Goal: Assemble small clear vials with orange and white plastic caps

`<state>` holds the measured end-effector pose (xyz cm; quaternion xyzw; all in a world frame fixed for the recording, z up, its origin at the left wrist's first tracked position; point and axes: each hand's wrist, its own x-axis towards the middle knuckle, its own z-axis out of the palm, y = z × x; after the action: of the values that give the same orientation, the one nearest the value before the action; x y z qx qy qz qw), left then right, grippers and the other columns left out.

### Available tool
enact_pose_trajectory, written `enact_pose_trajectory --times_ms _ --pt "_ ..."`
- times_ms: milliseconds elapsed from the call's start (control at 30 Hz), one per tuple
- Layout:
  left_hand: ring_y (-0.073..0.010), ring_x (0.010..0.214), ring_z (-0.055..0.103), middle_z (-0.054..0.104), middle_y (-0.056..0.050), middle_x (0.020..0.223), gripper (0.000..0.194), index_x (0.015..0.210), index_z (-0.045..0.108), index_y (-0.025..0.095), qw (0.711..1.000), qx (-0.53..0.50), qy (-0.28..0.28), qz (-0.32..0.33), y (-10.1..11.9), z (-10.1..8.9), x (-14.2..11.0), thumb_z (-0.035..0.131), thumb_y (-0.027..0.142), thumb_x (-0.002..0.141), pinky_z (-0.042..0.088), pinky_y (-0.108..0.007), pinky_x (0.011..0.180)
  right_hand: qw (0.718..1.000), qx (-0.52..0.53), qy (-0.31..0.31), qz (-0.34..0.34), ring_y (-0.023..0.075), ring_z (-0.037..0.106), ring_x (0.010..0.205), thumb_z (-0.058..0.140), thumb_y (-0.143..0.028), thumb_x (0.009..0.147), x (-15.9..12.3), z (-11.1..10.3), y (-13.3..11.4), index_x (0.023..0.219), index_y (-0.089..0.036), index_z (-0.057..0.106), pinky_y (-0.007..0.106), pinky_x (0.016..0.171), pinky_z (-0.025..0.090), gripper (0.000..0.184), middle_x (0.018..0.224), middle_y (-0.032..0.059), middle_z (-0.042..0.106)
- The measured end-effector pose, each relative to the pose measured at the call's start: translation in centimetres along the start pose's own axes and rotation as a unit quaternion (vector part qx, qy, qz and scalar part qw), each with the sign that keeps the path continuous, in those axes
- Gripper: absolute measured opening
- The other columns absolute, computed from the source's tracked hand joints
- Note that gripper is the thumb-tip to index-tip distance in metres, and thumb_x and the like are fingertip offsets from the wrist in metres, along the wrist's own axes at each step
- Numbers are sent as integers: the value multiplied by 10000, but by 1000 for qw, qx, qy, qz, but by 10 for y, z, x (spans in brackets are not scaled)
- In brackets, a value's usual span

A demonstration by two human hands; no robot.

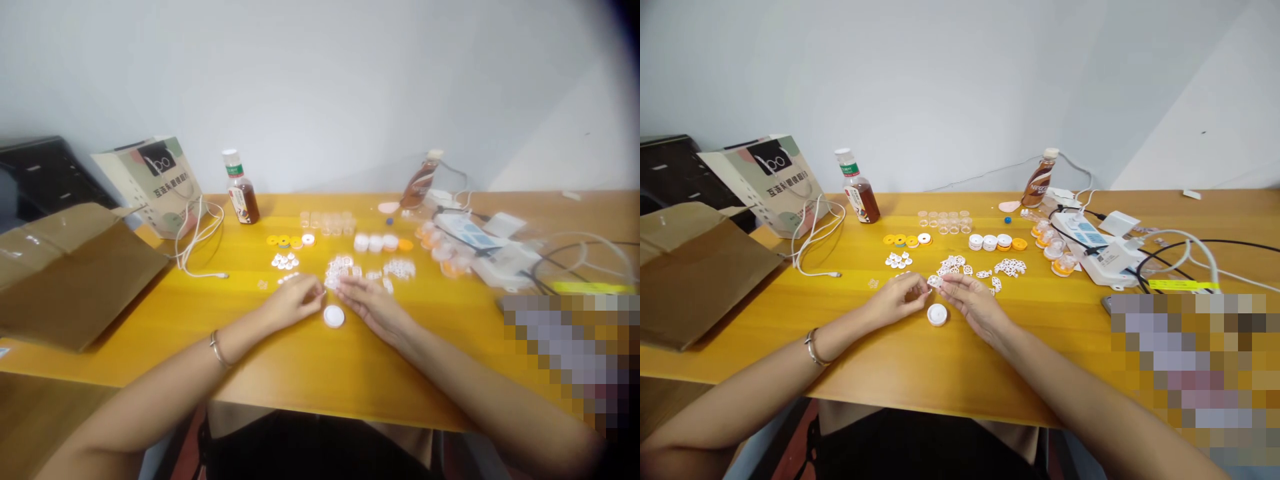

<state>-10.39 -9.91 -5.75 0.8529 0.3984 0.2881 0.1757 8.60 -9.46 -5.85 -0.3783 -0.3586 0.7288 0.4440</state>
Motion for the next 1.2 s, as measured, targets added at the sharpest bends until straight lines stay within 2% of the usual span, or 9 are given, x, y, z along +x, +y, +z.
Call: enact_pose_trajectory --times_ms 133,233,367,467,667,867,1033,1200 --pt "-110 658 509 601 -17 785 63 802 518 161 999 -44 -13 -28 -1 0 -1 497 220 794 405 -233 622 1000 0 5 -8 94 624 825 738 -133 630 2 -2 2 789 -195 673 215 911 454 183 827 -1 679" --pt "-97 646 514 602 -13 771 84 798 529 153 992 -106 19 -62 -3 2 0 527 236 786 411 -222 619 1000 4 10 -6 93 621 825 750 -145 616 2 -1 2 717 -179 673 206 918 449 131 806 0 680" --pt "-89 659 545 603 -32 794 161 876 531 132 956 -264 71 -102 -9 6 5 564 259 783 430 -207 620 1000 2 8 -1 89 614 789 757 -204 617 1 1 1 683 -174 683 192 863 474 103 783 1 672" --pt "-91 666 570 621 -54 837 222 932 560 117 929 -341 83 -119 -14 7 7 597 257 763 452 -213 642 1000 -10 4 0 84 605 751 762 -243 611 0 2 1 681 -176 691 186 812 485 121 753 1 663" --pt "-102 688 593 656 -48 819 254 952 624 122 914 -366 101 -145 -12 1 7 645 239 728 466 -216 663 999 -35 -10 -13 80 593 719 757 -285 618 -1 0 2 706 -179 693 210 785 476 152 744 1 659" --pt "-100 683 610 670 -43 804 289 976 619 127 901 -396 121 -126 -3 -3 8 671 201 702 476 -200 646 999 -47 -26 -7 83 597 698 764 -273 603 -3 3 1 707 -180 693 236 783 466 157 726 -4 658" --pt "-112 650 625 676 -32 718 238 942 638 124 912 -369 128 -124 2 -4 6 652 187 713 497 -223 668 998 -53 -32 -2 83 598 698 765 -286 597 -5 5 2 696 -171 698 226 761 458 166 713 -1 659" --pt "-124 711 617 671 -43 795 203 917 646 137 930 -337 107 -104 3 -3 3 649 200 723 484 -241 712 998 -55 -36 13 86 597 675 770 -289 584 -8 9 4 701 -172 703 229 726 459 179 691 -2 660"
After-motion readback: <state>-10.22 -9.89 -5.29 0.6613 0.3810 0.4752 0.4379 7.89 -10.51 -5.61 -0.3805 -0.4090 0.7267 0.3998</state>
